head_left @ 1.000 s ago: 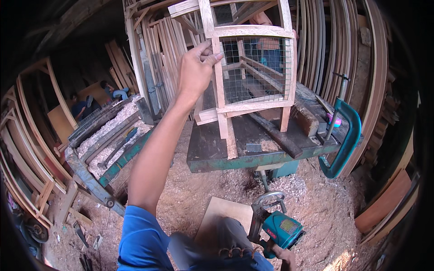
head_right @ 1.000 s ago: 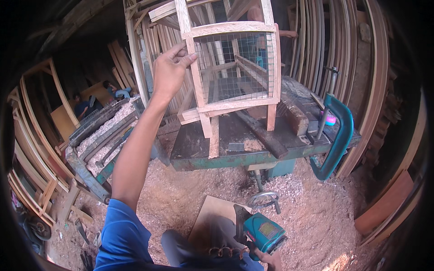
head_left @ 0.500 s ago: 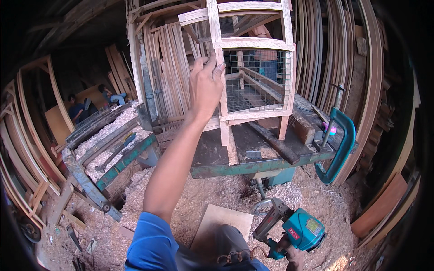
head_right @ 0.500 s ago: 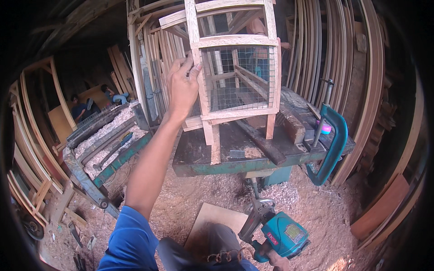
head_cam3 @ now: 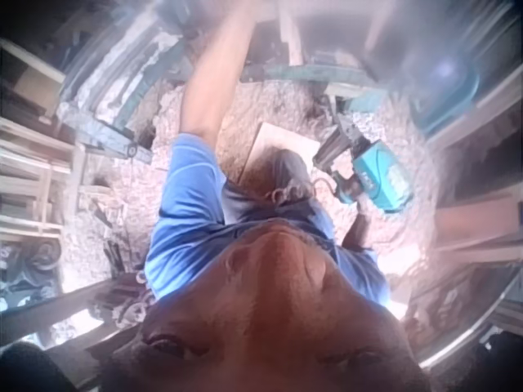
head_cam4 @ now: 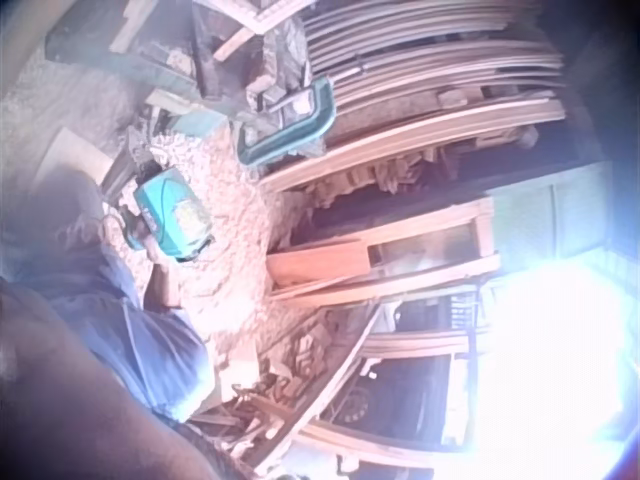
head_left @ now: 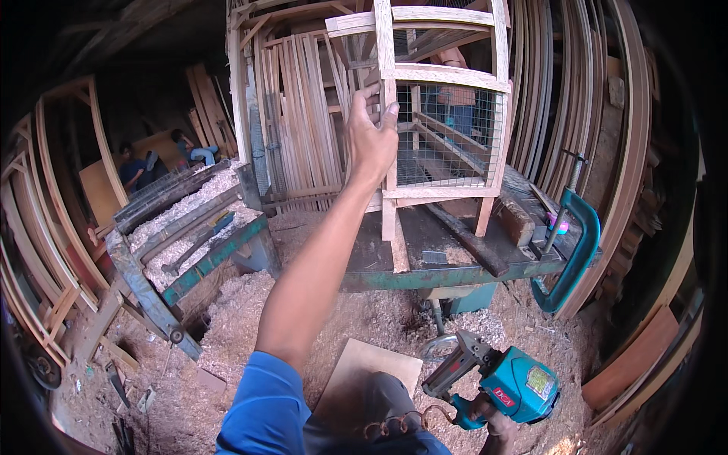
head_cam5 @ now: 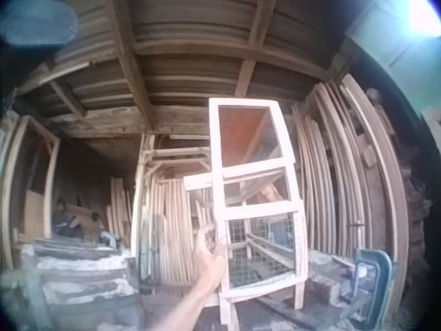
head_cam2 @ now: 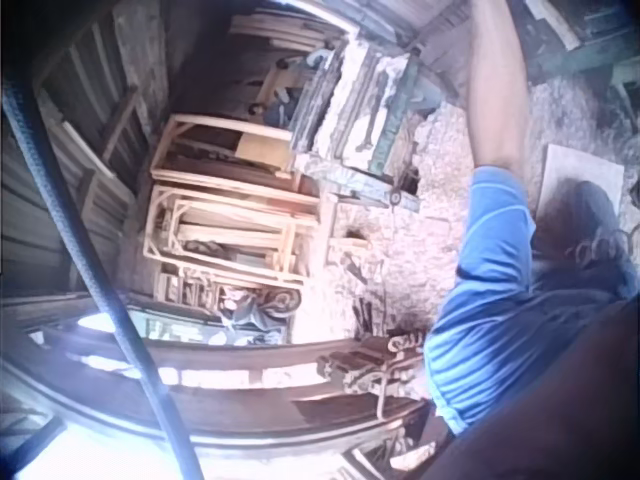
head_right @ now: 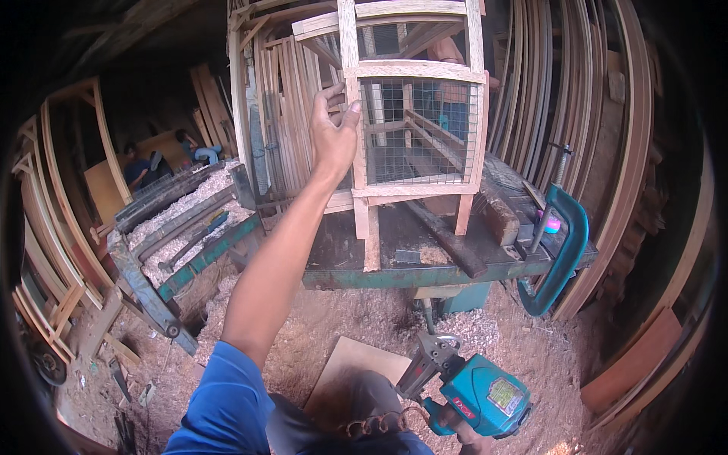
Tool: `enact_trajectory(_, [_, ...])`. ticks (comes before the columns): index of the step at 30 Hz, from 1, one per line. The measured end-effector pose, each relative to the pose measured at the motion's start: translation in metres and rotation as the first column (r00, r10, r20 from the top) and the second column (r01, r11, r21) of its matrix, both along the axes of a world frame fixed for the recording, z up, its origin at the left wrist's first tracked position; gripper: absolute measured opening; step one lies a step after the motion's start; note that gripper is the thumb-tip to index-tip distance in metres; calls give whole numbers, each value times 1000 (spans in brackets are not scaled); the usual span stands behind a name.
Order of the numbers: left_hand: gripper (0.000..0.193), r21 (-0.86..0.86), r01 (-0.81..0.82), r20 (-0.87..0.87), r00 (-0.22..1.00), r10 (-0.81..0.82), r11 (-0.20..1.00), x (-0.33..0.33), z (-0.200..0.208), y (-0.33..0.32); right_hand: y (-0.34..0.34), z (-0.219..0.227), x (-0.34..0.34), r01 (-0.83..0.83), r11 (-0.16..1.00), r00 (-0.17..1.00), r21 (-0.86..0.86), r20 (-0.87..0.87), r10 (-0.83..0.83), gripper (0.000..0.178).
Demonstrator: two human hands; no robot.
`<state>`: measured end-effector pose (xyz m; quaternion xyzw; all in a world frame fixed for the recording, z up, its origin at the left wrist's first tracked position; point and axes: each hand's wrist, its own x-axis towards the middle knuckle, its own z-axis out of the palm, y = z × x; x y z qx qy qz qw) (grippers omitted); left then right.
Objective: The person assembles a wooden shelving unit with wire mesh panels. They cut wooden strips with a hand saw, position them on the frame, and secure them using a pneumatic nail gun. The person repeatedly measures, cuts, and nails pieces to build the structure.
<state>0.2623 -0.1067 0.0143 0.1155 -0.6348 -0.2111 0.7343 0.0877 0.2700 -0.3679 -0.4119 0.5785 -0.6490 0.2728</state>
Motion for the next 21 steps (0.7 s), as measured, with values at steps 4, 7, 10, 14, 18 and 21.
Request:
enact_trajectory(4, [24, 55, -81, 5, 997, 81, 995, -9, -5, 1, -3, 5, -4, 17, 999, 1000, 34, -14, -17, 11])
enact_trajectory(7, [22, -128, -269, -16, 963, 269, 955, -10, -8, -3, -5, 9, -6, 52, 997, 999, 61, -10, -51, 11])
enact_trajectory(10, [24, -272, -449, -65, 891, 449, 851, -10, -13, -8, -7, 12, -6, 77, 993, 997, 88, -22, -75, 11])
enact_trajectory(14, [31, -273, -428, -95, 903, 418, 862, -12, -18, -13, -7, 14, -2, 106, 988, 994, 112, -27, -103, 11])
enact_trajectory(18, [42, -91, -75, -34, 997, 72, 993, -14, -14, -10, -2, 15, 5, 137, 982, 991, 127, -22, -136, 11])
enact_trajectory(21, [52, 81, 226, -74, 973, -220, 971, -9, -8, -6, 3, 15, 9, 150, 981, 989, 125, -12, -149, 11])
